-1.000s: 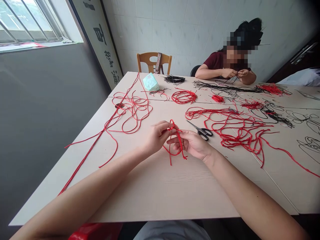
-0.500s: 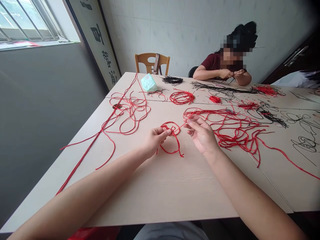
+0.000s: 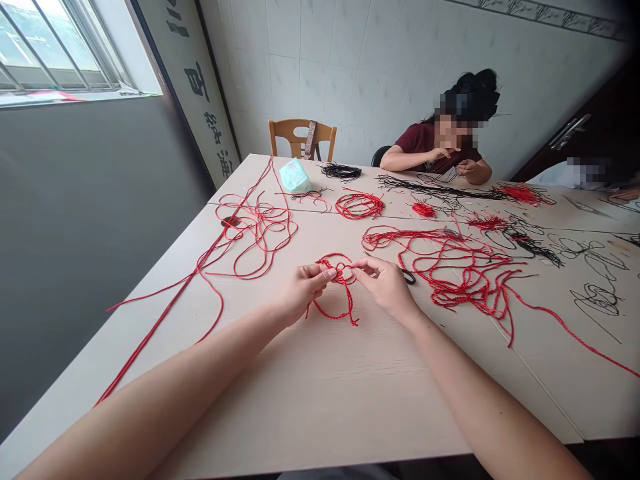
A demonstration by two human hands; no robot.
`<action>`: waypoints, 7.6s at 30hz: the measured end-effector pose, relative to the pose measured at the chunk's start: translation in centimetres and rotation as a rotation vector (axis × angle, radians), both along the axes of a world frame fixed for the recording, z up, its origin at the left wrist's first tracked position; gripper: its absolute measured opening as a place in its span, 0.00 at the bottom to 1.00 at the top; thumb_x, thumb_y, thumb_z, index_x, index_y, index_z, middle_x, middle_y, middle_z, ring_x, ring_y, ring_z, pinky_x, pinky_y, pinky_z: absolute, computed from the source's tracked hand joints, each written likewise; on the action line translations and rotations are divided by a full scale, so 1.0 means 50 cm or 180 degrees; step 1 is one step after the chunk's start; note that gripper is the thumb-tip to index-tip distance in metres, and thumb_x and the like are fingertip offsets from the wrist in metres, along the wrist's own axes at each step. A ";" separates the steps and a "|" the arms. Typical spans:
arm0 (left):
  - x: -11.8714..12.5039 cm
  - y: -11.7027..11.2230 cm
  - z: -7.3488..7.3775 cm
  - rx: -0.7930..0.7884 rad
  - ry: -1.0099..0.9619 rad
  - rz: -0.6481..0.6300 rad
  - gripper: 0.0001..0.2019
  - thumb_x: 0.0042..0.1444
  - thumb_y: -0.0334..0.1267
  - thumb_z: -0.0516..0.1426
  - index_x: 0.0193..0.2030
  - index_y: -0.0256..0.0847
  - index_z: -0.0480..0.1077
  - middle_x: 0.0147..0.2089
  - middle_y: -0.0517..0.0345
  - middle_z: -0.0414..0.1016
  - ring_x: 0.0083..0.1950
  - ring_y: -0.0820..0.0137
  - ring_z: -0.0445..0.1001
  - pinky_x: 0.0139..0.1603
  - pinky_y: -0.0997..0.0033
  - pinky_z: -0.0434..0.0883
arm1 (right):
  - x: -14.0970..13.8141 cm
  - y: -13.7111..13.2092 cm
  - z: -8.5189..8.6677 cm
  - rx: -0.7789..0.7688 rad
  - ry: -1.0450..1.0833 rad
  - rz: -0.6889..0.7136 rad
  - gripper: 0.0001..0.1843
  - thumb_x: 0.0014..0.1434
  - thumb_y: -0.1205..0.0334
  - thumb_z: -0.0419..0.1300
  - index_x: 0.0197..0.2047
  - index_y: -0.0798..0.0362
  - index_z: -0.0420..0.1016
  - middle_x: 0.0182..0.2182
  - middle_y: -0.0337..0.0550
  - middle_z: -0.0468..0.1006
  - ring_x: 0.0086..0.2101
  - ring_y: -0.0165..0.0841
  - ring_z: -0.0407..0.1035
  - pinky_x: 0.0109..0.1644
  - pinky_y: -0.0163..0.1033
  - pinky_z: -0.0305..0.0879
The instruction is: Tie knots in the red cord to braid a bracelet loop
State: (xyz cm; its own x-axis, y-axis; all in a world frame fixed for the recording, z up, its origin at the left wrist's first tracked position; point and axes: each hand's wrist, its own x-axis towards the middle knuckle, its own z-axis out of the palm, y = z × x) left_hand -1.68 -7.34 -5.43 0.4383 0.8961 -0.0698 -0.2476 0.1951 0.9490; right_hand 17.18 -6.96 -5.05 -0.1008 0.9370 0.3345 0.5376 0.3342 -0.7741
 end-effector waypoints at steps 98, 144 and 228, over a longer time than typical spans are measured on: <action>0.023 -0.034 0.018 0.0331 0.0480 0.0239 0.15 0.50 0.47 0.59 0.26 0.35 0.68 0.20 0.65 0.53 0.22 0.80 0.47 0.22 0.74 0.45 | -0.048 -0.042 0.032 -0.1161 0.1556 0.0533 0.16 0.51 0.49 0.61 0.30 0.55 0.74 0.20 0.34 0.65 0.21 0.24 0.51 0.23 0.33 0.46; 0.021 -0.016 0.039 0.0238 0.0423 0.0527 0.16 0.44 0.47 0.63 0.28 0.35 0.68 0.16 0.70 0.48 0.18 0.83 0.43 0.19 0.76 0.40 | -0.066 -0.064 0.030 0.0284 0.0961 -0.0028 0.10 0.55 0.58 0.59 0.26 0.54 0.67 0.27 0.39 0.67 0.29 0.29 0.60 0.34 0.35 0.57; 0.002 -0.006 0.030 0.0303 0.0785 0.0104 0.11 0.48 0.42 0.59 0.26 0.35 0.68 0.22 0.62 0.62 0.24 0.78 0.58 0.26 0.77 0.58 | -0.046 -0.053 0.030 0.0388 -0.0603 0.0611 0.05 0.58 0.68 0.50 0.33 0.52 0.65 0.31 0.42 0.71 0.31 0.31 0.65 0.35 0.36 0.60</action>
State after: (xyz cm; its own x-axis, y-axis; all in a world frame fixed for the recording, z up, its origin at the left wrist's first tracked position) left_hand -1.57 -7.62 -3.91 0.3893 0.9172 -0.0855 -0.0114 0.0976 0.9952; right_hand 14.90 -9.60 -3.57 -0.3437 0.8489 0.4016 0.5867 0.5280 -0.6139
